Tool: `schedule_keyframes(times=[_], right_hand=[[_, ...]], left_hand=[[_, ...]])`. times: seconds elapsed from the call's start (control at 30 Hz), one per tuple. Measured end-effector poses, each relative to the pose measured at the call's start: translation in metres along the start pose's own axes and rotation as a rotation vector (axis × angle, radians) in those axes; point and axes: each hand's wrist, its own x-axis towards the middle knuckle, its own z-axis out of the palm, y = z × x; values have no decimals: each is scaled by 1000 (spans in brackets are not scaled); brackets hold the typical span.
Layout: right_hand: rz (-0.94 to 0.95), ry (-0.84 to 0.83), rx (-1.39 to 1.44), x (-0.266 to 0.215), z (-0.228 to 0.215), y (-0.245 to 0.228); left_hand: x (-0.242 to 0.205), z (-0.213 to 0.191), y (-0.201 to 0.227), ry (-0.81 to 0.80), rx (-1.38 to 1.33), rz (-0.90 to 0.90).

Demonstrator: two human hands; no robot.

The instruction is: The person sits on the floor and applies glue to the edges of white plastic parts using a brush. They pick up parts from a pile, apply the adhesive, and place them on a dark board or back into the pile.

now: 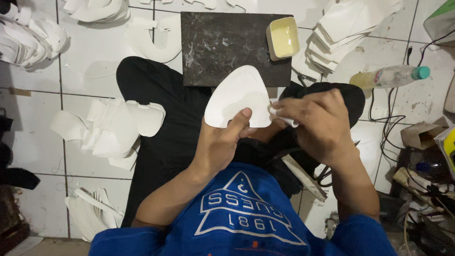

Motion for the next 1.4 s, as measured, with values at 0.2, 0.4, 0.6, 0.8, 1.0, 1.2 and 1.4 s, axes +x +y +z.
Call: schedule_keyframes(times=[0.2, 0.4, 0.6, 0.8, 1.0, 1.2, 1.4], right_hand=[[78, -30, 71, -23, -10, 0], [63, 112, 207, -6, -16, -2], [532, 471, 329, -48, 3, 73], [845, 547, 482, -97, 63, 170], [966, 713, 515, -141, 130, 235], [1050, 790, 581, -139, 151, 254], [1080, 789, 648, -134, 154, 260]], left_hand=[[3, 0, 0, -52, -29, 99], [22, -11, -8, 57, 100, 34], [110, -53, 16, 181, -42, 112], [196, -30, 62, 133, 147, 187], [358, 10, 34, 97, -46, -57], [476, 50, -53, 126, 380, -219], [611, 65, -170, 112, 314, -634]])
